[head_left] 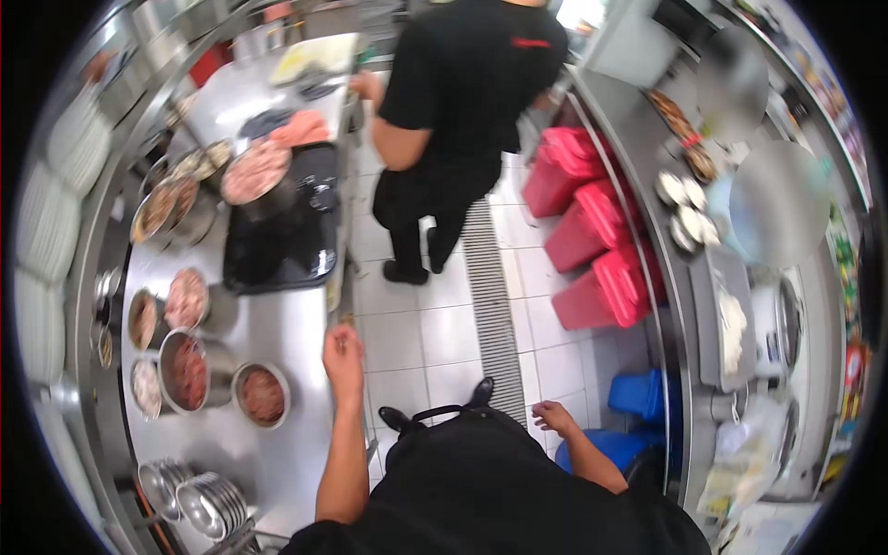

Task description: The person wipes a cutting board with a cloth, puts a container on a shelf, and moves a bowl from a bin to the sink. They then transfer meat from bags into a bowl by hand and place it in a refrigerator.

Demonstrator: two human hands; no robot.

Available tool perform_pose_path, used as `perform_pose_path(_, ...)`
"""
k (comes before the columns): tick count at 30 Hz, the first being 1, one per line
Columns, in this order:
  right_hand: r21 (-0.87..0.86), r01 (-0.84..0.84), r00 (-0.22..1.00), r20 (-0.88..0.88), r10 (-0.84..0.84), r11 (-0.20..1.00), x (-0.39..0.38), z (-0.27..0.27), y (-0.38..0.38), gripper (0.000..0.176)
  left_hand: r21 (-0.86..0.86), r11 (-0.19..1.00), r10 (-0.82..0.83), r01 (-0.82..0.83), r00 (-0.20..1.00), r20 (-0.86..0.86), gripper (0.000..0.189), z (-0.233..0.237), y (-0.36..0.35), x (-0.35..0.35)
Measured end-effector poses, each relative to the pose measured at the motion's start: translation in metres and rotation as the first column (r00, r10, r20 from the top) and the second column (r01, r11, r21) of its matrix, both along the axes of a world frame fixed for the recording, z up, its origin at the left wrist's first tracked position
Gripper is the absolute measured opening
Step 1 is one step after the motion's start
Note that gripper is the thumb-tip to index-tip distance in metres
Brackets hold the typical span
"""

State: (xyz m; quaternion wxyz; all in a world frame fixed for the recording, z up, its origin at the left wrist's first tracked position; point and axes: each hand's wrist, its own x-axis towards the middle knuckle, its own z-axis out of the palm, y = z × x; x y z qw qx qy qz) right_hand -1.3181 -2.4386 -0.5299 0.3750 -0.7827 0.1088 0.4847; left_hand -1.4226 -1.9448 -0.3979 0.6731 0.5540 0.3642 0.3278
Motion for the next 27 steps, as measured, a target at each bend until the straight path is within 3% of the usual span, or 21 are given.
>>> perform_pose_path(1, -0.004, 0.026, 1.0, -0.007, -0.026, 1.0, 0.006, -0.006, -0.011, 0.032, -0.071, 0.993, -0.106, 0.098, 0.988, -0.115, 0.008, -0.031, -0.031, 0.002)
perform_pose_path(3, 0.008, 0.075, 0.997, -0.027, -0.075, 0.997, 0.023, -0.019, -0.038, 0.027, 0.228, 0.933, -0.124, 0.277, 0.846, -0.518, 0.014, -0.043, -0.086, 0.009)
perform_pose_path(5, 0.0, 0.107, 0.994, -0.024, -0.107, 0.994, 0.049, -0.033, -0.064, 0.026, 0.336, 0.843, -0.138, 0.419, 0.773, -0.619, 0.021, -0.105, -0.107, 0.005)
perform_pose_path(7, -0.033, 0.158, 0.987, 0.01, -0.158, 0.987, 0.074, -0.037, -0.082, 0.024, 0.025, 0.786, -0.391, 0.617, 0.529, -0.753, 0.022, -0.219, -0.093, -0.018)
perform_pose_path(9, -0.06, 0.185, 0.982, 0.054, -0.182, 0.981, 0.104, -0.045, -0.1, 0.024, -0.452, 0.755, -0.626, 0.476, 0.317, -0.712, 0.021, -0.211, -0.098, -0.027)
perform_pose_path(10, -0.1, 0.185, 0.979, 0.1, -0.175, 0.978, 0.117, -0.051, -0.106, 0.025, -0.448, 0.758, -0.62, 0.475, 0.309, -0.722, 0.021, -0.206, -0.098, -0.026)
perform_pose_path(12, -0.078, 0.192, 0.975, 0.128, -0.182, 0.978, 0.143, -0.048, -0.107, 0.027, -0.518, 0.791, -0.582, 0.324, 0.139, -0.801, 0.019, -0.2, -0.094, -0.021)
perform_pose_path(14, 0.083, 0.316, 0.938, 0.126, -0.324, 0.945, 0.166, -0.043, -0.099, 0.029, -0.5, 0.816, -0.564, 0.291, 0.215, -0.797, 0.02, -0.194, -0.092, -0.003)
perform_pose_path(16, 0.117, 0.282, 0.939, 0.169, -0.299, 0.952, 0.183, -0.046, -0.09, 0.029, -0.431, 0.842, -0.528, 0.324, 0.335, -0.78, 0.021, -0.18, -0.097, 0.037)
perform_pose_path(22, 0.063, 0.228, 0.953, 0.188, -0.236, 0.972, 0.234, -0.075, -0.071, 0.021, -0.426, 0.795, -0.585, 0.432, 0.358, -0.728, 0.029, -0.169, -0.093, 0.16)
perform_pose_path(26, 0.025, 0.204, 0.959, 0.197, -0.205, 0.979, 0.281, -0.085, -0.063, 0.012, -0.482, 0.757, -0.635, 0.441, 0.324, -0.701, 0.028, -0.209, -0.073, 0.224)
perform_pose_path(27, -0.002, 0.237, 0.962, 0.142, -0.234, 0.971, 0.297, -0.074, -0.06, 0.013, -0.527, 0.738, -0.655, 0.421, 0.261, -0.709, 0.028, -0.218, -0.067, 0.243)
